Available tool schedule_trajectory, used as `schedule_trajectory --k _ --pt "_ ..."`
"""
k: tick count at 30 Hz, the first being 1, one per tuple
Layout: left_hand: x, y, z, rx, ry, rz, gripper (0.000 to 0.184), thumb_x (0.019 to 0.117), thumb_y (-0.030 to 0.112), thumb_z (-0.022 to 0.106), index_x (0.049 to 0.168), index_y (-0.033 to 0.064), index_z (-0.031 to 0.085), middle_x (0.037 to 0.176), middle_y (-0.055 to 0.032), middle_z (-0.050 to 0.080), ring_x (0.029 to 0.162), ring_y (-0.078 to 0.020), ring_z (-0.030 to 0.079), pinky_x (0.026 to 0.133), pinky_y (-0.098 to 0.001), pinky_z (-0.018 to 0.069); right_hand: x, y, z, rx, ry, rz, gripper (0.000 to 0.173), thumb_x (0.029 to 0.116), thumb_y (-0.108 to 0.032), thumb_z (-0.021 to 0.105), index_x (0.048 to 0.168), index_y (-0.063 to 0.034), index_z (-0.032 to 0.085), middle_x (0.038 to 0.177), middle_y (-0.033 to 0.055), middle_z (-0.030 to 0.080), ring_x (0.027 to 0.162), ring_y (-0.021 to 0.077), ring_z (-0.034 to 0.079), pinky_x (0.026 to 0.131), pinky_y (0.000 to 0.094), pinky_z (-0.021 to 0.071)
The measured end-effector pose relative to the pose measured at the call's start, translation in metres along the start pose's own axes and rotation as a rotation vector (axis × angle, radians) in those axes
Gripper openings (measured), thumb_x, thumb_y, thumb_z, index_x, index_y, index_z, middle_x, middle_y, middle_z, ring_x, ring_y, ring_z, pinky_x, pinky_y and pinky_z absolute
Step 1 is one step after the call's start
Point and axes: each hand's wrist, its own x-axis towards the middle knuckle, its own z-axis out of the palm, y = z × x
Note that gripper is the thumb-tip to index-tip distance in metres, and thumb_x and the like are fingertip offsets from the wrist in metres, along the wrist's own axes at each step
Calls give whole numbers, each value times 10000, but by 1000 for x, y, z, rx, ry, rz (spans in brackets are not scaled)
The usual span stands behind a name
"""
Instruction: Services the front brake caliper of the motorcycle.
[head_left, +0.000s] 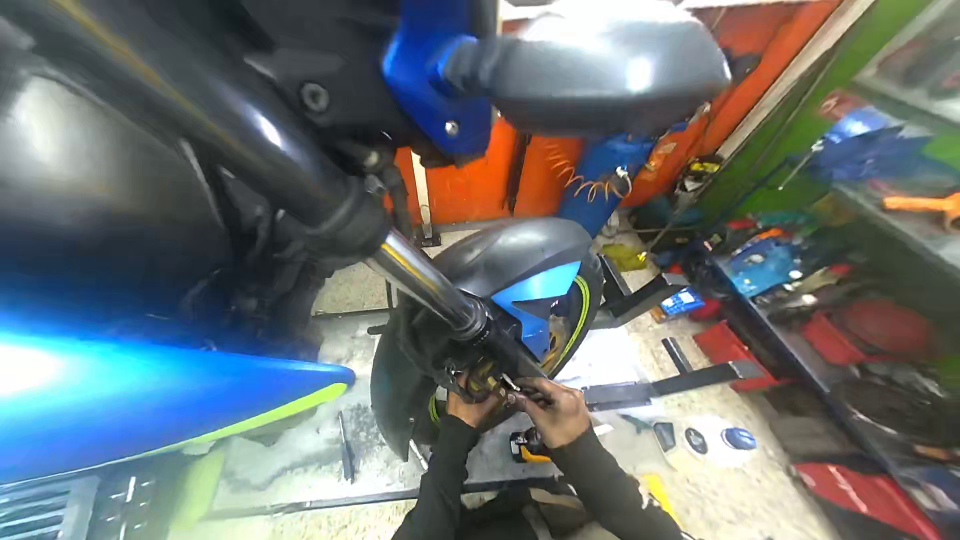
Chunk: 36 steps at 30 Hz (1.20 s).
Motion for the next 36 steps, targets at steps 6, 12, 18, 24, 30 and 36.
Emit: schedule_trajectory --k 6,12,18,24,30,36 --pt "3 3 -6 -39 -58 -23 778 687 317 920 1306 -37 608 1204 -171 695 1126 -206 671 1043 -378 524 -2 -3 7 10 -4 81 216 850 -216 781 1008 -70 793 882 46 780 704 139 744 674 361 649" --pt "3 5 -12 -21 -105 -37 859 693 394 902 1361 -34 572 1264 -171 674 1182 -208 648 1081 -369 498 -2 -12 8 12 -48 185 206 847 -207 778 1000 -69 784 852 25 778 697 118 744 686 342 655" --pt "2 4 -15 -59 -129 -41 876 698 437 901 1370 -22 574 1255 -148 687 1169 -171 659 1073 -341 505 6 -20 10 109 -89 364 233 858 -198 801 1037 -52 770 834 33 777 653 128 739 659 332 655" --pt "1 2 -19 -30 -157 -35 840 722 451 862 1362 -16 584 1238 -138 696 1152 -163 666 1063 -346 512 12 -31 24 163 13 502 213 821 -182 853 970 -44 789 749 50 766 557 139 705 528 327 611" --pt "3 4 -24 86 -238 -128 908 751 522 823 1451 28 525 1304 -152 669 1218 -215 640 1103 -409 480 10 -14 22 -187 -102 333 376 904 -476 695 886 -110 781 687 6 727 554 161 678 617 456 606" --pt "4 3 -20 106 -207 -87 886 750 549 813 1420 27 563 1269 -144 687 1196 -208 652 1093 -400 487 15 -26 14 -395 -305 281 449 988 -489 550 955 -91 756 783 58 743 701 244 725 732 536 589"
